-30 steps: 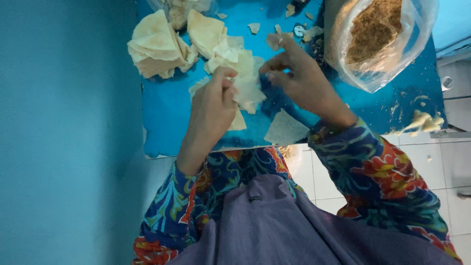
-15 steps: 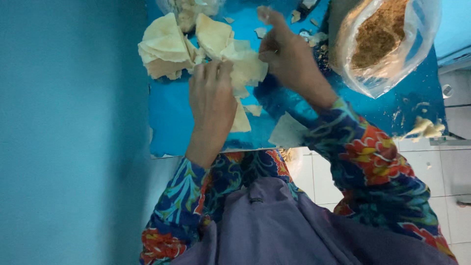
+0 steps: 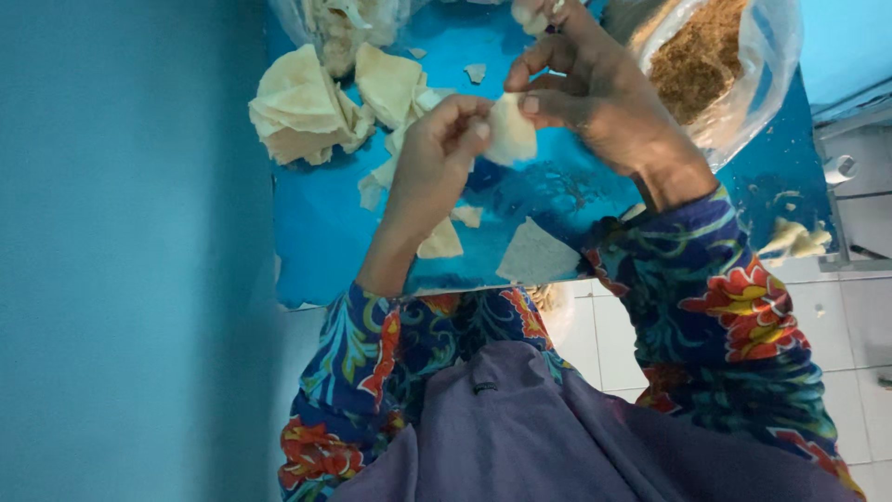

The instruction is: The person picks up thin triangular dough wrapper pieces one at a time from a blue work table and rolls and folds them by hand into cone shapes, setting the finished cones on the table beside a plastic bag of filling.

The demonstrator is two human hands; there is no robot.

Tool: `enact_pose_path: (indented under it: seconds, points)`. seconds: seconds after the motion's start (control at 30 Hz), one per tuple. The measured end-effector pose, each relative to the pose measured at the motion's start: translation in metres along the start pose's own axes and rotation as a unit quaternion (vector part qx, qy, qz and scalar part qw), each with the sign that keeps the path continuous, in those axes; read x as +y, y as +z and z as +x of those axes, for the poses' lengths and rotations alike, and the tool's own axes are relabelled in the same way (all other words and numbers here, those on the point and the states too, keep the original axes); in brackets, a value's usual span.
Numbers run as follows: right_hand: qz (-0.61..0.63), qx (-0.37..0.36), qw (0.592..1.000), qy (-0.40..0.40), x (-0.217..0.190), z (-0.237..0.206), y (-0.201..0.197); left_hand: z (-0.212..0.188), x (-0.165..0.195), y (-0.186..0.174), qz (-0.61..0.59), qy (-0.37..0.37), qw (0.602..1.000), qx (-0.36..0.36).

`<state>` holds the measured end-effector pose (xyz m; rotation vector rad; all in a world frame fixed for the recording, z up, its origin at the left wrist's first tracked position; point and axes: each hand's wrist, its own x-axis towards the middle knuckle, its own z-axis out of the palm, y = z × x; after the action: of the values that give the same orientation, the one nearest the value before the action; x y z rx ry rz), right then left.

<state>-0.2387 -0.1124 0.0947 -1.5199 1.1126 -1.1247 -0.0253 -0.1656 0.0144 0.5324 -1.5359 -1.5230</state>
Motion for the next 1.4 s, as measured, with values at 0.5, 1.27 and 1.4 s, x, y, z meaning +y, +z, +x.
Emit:
enact_pose_path:
  seconds: [0.5,1.27,1.4]
  points:
    - [-0.357,0.015,0.932,-0.056,0.044,0.006,0.030,-0.011,0.015,-0.008,0.451,0.197,0.869,0.056]
    - [-0.032,0.153,0.974,0.164,-0.017,-0.121,0.069,-0.089,0.048,0.055,0.335,0.008,0.942,-0.025]
    - [-0.182,0.127,0.962,0.157,-0.010,-0.129,0.083,-0.102,0.046,0.057,0.492,0.075,0.867,-0.017]
